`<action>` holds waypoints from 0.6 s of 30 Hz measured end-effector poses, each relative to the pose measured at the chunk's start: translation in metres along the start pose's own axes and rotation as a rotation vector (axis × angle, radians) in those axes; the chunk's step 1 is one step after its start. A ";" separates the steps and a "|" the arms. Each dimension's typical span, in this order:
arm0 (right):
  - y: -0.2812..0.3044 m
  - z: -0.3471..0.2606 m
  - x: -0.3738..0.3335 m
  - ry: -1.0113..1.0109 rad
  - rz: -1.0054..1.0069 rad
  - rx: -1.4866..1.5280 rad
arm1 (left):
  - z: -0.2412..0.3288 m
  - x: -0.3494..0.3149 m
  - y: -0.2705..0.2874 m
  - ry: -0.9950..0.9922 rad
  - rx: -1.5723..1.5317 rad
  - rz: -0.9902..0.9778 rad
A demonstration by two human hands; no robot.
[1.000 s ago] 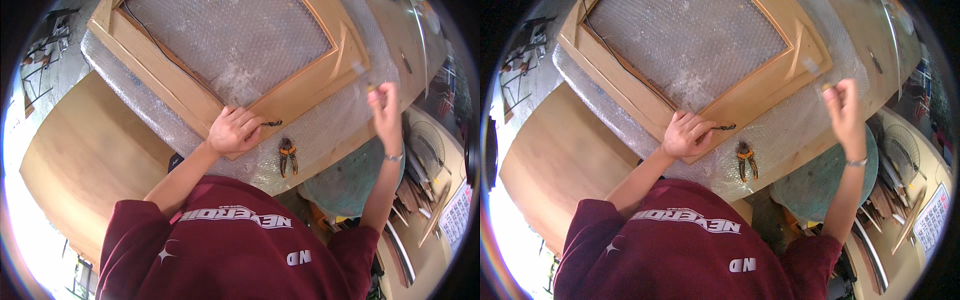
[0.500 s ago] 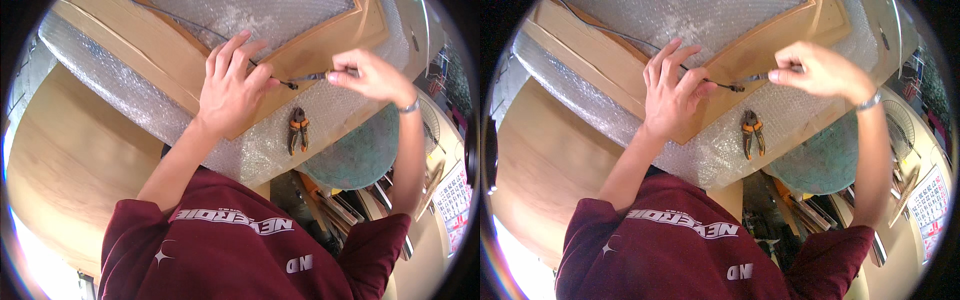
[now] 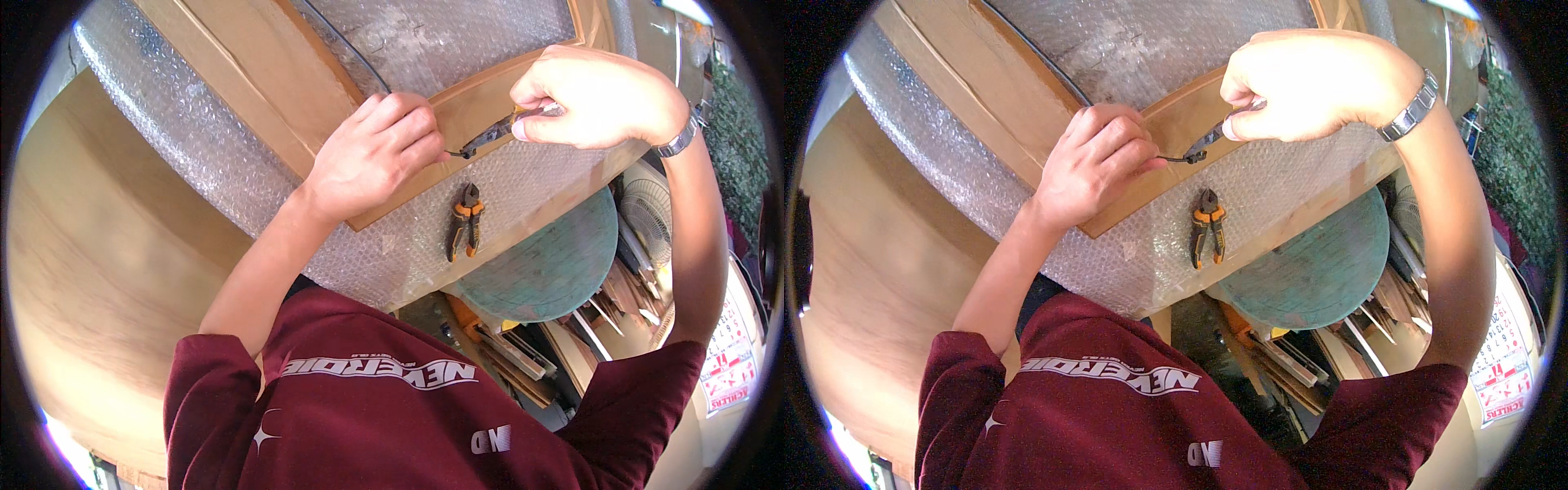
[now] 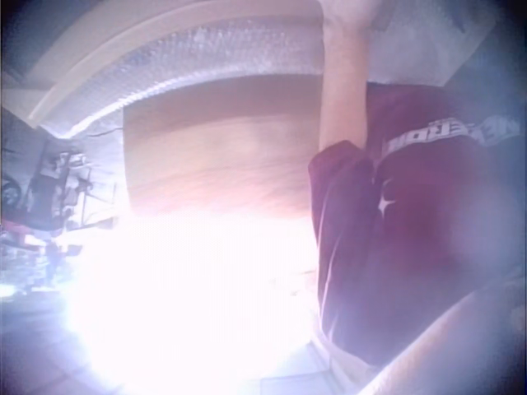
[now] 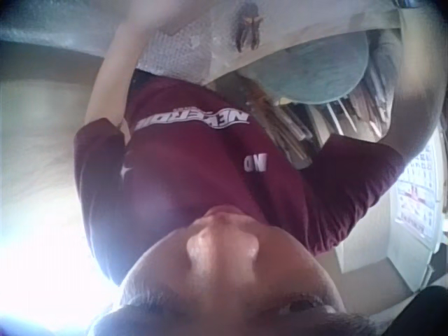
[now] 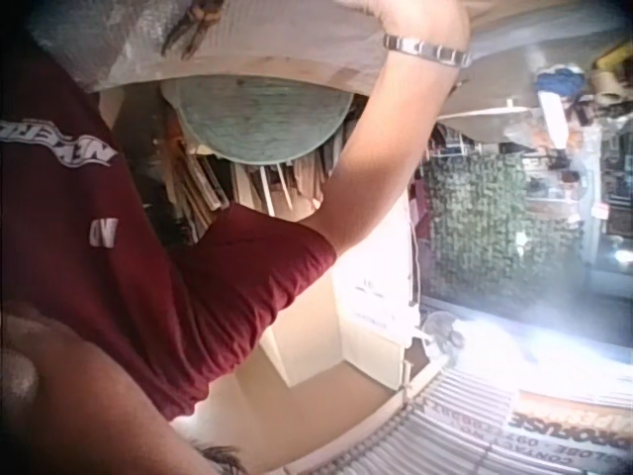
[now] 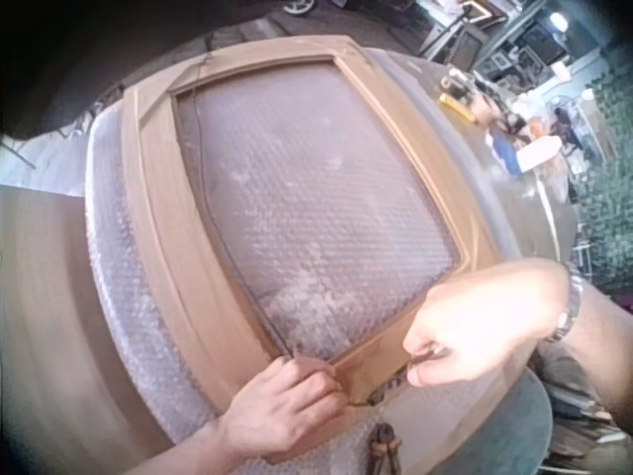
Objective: The person moves a wooden frame to a workbench and uses pliers to cut and strip wires attached to the frame. The person then uses the pliers to twist the wire ends together to secure them.
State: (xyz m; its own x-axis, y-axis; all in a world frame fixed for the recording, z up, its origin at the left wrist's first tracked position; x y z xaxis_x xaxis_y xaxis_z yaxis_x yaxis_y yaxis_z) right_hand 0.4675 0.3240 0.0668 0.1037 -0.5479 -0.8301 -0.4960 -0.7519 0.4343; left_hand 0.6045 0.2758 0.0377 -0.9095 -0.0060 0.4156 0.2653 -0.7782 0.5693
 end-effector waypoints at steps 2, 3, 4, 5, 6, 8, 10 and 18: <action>0.000 -0.002 0.000 0.031 0.009 -0.004 | 0.000 -0.003 0.001 -0.015 0.002 0.019; 0.001 -0.003 0.000 0.031 -0.004 -0.009 | 0.000 -0.004 0.002 -0.023 0.003 0.028; -0.001 -0.003 0.001 -0.002 -0.047 -0.021 | 0.000 -0.004 0.002 -0.030 -0.002 0.032; -0.003 -0.001 0.002 -0.035 -0.089 -0.033 | 0.001 -0.005 0.002 -0.036 -0.007 0.037; -0.002 -0.003 0.001 -0.029 -0.081 -0.052 | 0.001 -0.005 0.002 -0.043 -0.011 0.041; -0.004 -0.010 0.001 -0.011 -0.064 -0.088 | 0.002 -0.006 0.003 -0.057 -0.005 0.046; -0.003 -0.013 0.001 -0.017 -0.066 -0.103 | 0.003 -0.006 0.004 -0.066 -0.005 0.047; -0.006 -0.021 -0.001 0.015 0.073 -0.095 | 0.004 -0.006 0.007 -0.081 -0.011 0.100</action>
State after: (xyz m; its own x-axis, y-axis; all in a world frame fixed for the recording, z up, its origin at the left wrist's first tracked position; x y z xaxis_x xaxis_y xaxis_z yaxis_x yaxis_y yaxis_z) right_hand 0.4885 0.3214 0.0724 0.0831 -0.6076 -0.7899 -0.4193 -0.7404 0.5254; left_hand 0.6130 0.2734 0.0421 -0.8499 -0.0334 0.5259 0.3491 -0.7832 0.5144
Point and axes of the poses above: each hand's wrist, its own x-axis towards the middle knuckle, its own y-axis out of the back of the hand, z = x × y, the point moved 9 cm from there along x, towards the middle knuckle
